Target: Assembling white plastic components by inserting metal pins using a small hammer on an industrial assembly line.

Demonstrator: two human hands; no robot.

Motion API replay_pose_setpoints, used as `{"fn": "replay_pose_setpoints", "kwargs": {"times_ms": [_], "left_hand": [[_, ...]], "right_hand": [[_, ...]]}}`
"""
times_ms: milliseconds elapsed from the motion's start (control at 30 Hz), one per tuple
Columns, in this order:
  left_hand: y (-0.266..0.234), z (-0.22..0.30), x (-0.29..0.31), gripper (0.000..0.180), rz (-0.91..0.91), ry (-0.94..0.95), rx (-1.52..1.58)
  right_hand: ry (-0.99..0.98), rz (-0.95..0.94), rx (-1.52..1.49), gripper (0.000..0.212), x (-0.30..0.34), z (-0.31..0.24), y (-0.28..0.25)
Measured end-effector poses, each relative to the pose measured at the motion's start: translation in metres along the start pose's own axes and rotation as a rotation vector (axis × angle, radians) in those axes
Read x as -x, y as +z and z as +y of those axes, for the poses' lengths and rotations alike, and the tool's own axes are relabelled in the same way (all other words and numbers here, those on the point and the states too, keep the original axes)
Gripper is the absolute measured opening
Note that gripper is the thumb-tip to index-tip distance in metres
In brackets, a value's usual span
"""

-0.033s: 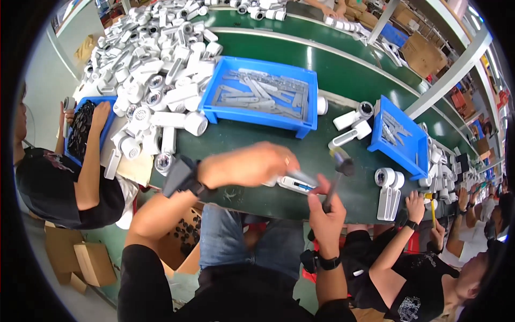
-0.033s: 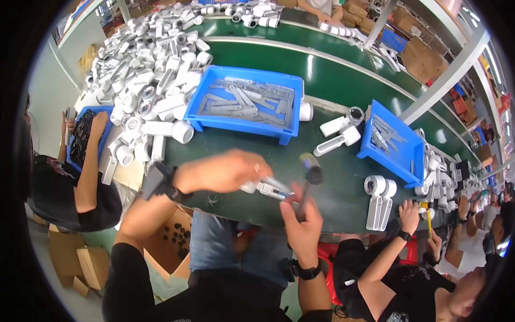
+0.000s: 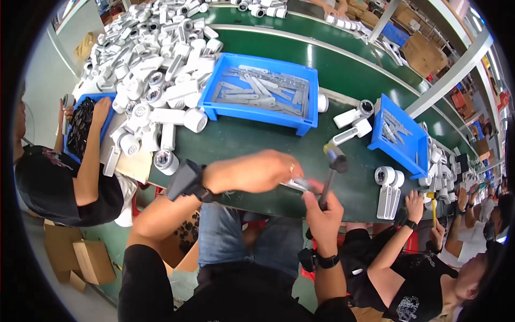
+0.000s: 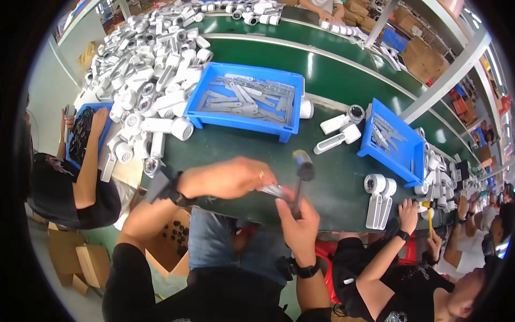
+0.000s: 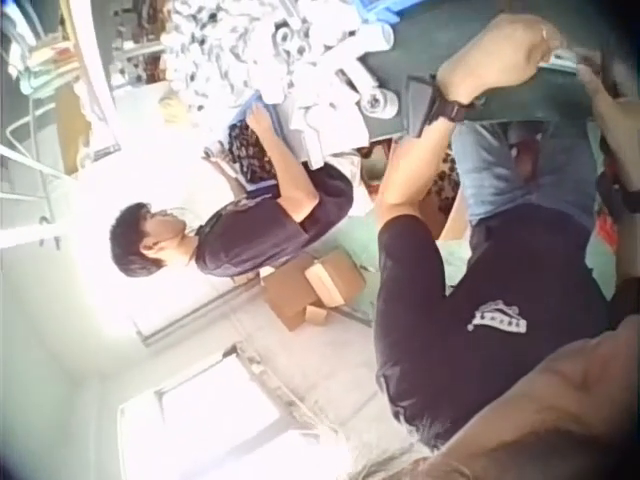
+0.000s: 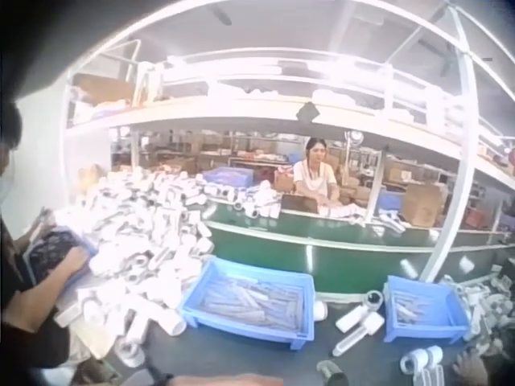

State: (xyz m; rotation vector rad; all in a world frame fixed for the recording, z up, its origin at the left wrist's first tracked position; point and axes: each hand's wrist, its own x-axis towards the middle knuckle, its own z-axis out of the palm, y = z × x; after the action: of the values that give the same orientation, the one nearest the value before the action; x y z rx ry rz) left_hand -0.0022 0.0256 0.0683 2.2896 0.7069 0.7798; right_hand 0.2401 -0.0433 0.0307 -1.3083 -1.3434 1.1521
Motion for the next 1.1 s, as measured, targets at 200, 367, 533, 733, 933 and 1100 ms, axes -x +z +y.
{"fn": "replay_pose_setpoints", "kwargs": {"times_ms": [200, 367, 533, 733, 933, 1100], "left_hand": [[0.038, 0.011, 0.018, 0.057, 0.477, -0.07, -0.602], [0.074, -0.016, 0.038, 0.055, 0.49, -0.191, -0.369], [0.077, -0.029, 0.041, 0.034, 0.48, -0.035, -0.459], [0.068, -0.03, 0.035, 0.023, 0.427, 0.005, -0.542], [0.073, -0.031, 0.038, 0.024, 0.405, 0.005, -0.625], [0.081, -0.031, 0.039, 0.023, 0.473, -0.004, -0.596]], "right_hand": [[0.097, 0.09, 0.006, 0.018, -0.01, 0.011, -0.013], [0.006, -0.045, 0.164, 0.015, -0.028, 0.022, -0.008], [0.112, -0.184, 0.325, 0.013, -0.043, 0.014, -0.017], [0.206, -0.329, 0.513, 0.029, -0.074, -0.024, -0.016], [0.328, -0.273, 0.519, 0.035, -0.064, -0.032, -0.017], [0.415, -0.16, 0.221, 0.035, -0.053, 0.011, -0.023]]}}
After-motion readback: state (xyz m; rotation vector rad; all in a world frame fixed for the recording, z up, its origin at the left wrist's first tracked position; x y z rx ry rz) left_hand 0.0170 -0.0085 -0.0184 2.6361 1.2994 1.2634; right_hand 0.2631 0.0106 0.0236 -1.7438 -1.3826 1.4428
